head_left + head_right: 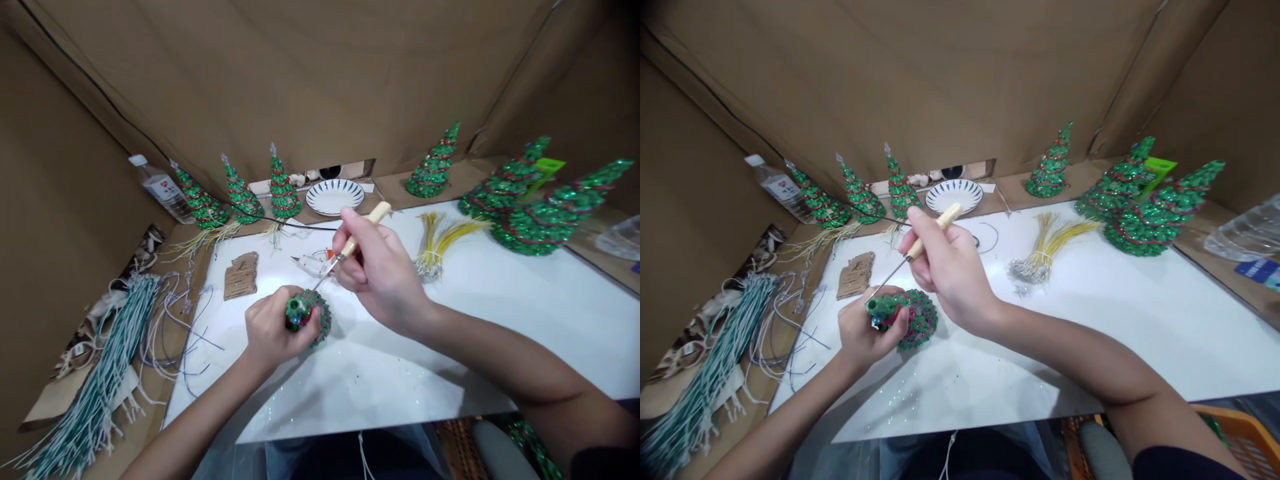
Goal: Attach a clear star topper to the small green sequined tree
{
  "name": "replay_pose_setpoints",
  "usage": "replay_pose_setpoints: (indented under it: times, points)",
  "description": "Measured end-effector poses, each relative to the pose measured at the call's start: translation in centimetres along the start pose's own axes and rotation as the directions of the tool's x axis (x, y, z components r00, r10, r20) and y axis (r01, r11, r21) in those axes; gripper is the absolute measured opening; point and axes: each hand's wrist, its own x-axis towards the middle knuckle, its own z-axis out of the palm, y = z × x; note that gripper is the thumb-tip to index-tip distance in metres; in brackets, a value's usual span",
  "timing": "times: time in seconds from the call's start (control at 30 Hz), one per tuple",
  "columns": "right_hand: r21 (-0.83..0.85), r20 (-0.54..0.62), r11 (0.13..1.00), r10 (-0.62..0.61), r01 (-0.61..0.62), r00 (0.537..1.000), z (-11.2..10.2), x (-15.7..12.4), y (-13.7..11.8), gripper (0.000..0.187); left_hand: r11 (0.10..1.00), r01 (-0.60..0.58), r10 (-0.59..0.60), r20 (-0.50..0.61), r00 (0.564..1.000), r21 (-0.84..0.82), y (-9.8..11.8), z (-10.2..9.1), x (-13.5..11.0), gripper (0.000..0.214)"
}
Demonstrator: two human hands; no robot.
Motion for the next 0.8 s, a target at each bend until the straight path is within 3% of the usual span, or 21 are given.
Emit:
replay_pose_setpoints:
  times: [0.37, 0.5, 0.6, 0.67, 0.8]
  points:
    - [-0.091, 0.001, 0.995, -0.043, 0.043, 0.999, -0.5, 1.2, -0.3, 0.041, 0.959, 0.216, -0.183, 0.177, 0.967, -0.184, -1.1, 0.1, 0.2, 0.017]
    - [-0.105, 0.023, 0.993, -0.044, 0.047, 0.999, -0.5, 1.1, -0.3, 0.040, 0.957, 0.232, -0.191, 0.229, 0.955, -0.172, -1.1, -0.9, 0.4, 0.045]
    - [-0.110, 0.049, 0.993, -0.036, 0.041, 0.998, -0.5, 1.0, -0.4, 0.038, 0.972, 0.169, -0.153, 0.106, 0.983, -0.164, -0.8, -2.4, 1.5, 0.069]
    - [-0.112, 0.065, 0.993, -0.023, 0.030, 0.998, -0.5, 0.9, -0.4, 0.037, 0.983, 0.085, -0.087, -0.006, 0.996, -0.161, -0.2, -3.6, 2.5, 0.060]
    - [-0.115, 0.082, 0.993, -0.013, 0.022, 0.997, -0.4, 0.8, -0.4, 0.035, 0.991, 0.042, -0.053, -0.085, 0.995, -0.130, 1.0, -5.0, 3.9, 0.038]
